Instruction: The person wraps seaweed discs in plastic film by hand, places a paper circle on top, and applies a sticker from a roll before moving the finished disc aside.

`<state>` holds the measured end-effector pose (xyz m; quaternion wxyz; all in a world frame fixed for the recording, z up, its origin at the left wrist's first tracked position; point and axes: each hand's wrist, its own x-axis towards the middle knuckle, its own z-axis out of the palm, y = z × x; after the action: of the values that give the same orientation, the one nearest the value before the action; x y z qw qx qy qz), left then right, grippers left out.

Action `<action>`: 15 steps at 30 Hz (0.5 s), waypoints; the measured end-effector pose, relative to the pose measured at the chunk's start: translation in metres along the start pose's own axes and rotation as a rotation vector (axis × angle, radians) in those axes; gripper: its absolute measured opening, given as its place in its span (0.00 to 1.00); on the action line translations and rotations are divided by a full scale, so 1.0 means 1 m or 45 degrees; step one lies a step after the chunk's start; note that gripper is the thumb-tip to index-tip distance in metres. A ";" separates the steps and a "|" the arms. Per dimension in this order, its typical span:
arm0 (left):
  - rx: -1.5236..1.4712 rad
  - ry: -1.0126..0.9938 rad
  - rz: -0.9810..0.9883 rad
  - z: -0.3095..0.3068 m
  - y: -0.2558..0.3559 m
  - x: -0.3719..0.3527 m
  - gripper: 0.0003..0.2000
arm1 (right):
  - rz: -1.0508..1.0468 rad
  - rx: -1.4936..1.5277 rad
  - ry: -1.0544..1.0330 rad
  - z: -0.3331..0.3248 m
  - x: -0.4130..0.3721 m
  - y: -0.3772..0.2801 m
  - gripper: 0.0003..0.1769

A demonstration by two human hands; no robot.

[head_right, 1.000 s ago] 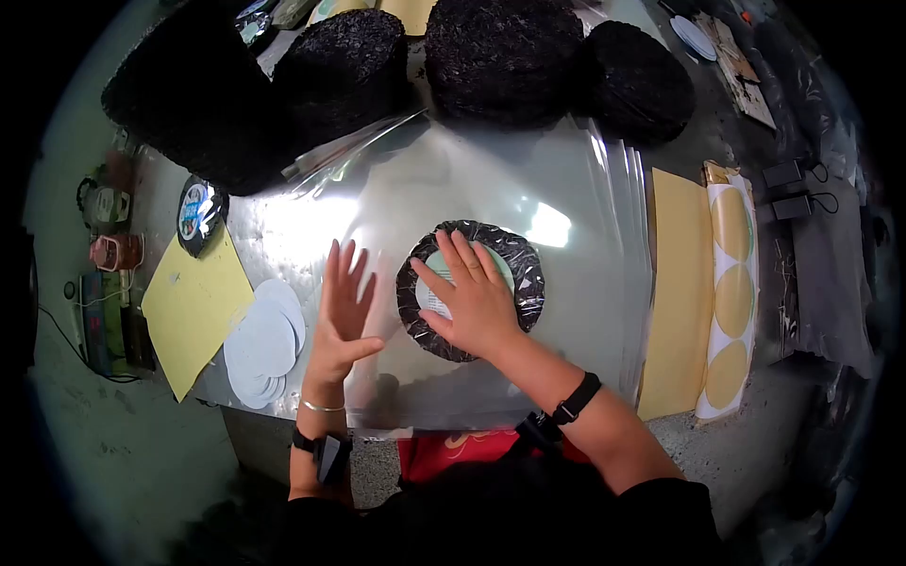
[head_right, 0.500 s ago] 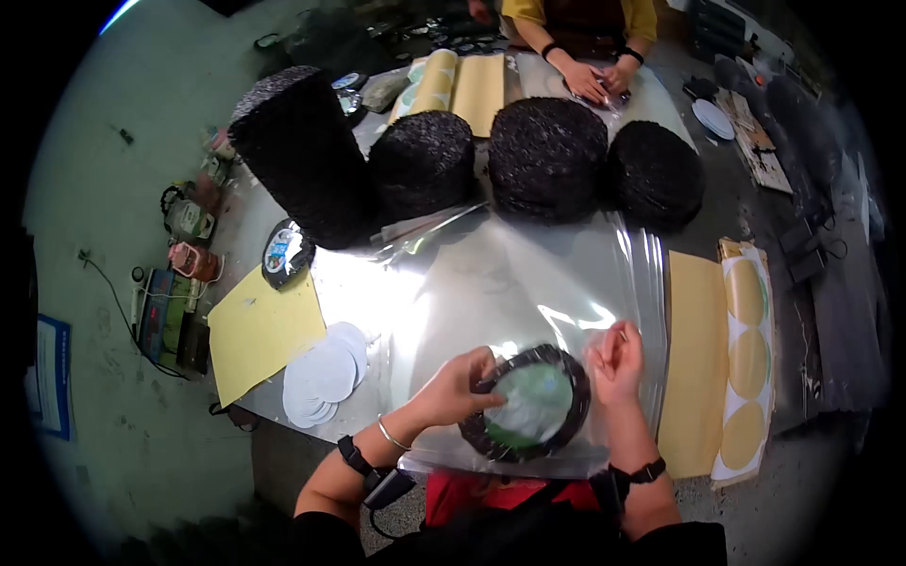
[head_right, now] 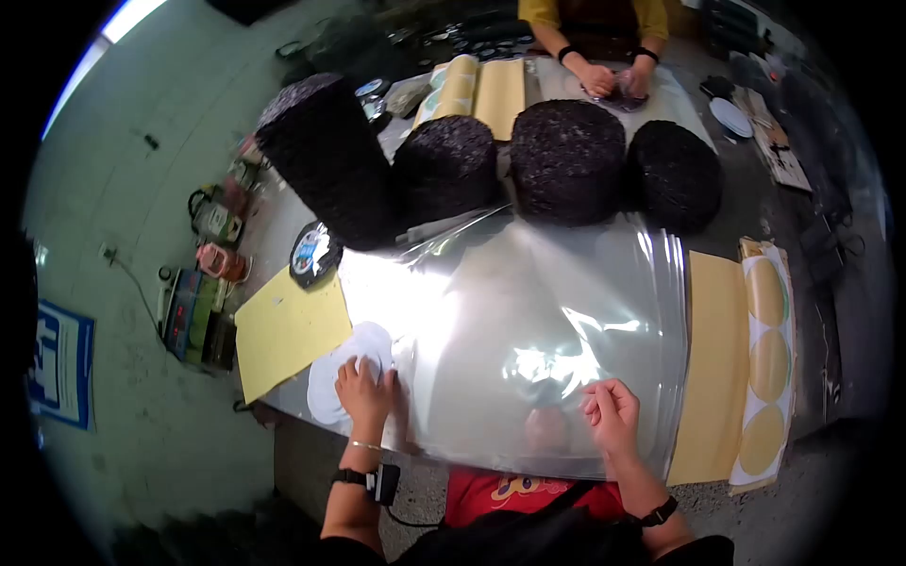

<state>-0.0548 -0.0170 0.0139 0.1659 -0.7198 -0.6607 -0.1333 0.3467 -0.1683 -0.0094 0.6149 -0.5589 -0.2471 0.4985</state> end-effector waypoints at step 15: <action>-1.329 -0.427 -0.927 0.059 -0.055 -0.026 0.11 | -1.137 -1.120 0.527 -0.033 0.289 -0.192 0.27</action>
<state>-0.1140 -0.0125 -0.0470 -0.3659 -0.4472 -0.7274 -0.3701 0.5501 0.0970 0.0883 0.5117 -0.6861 -0.5125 -0.0695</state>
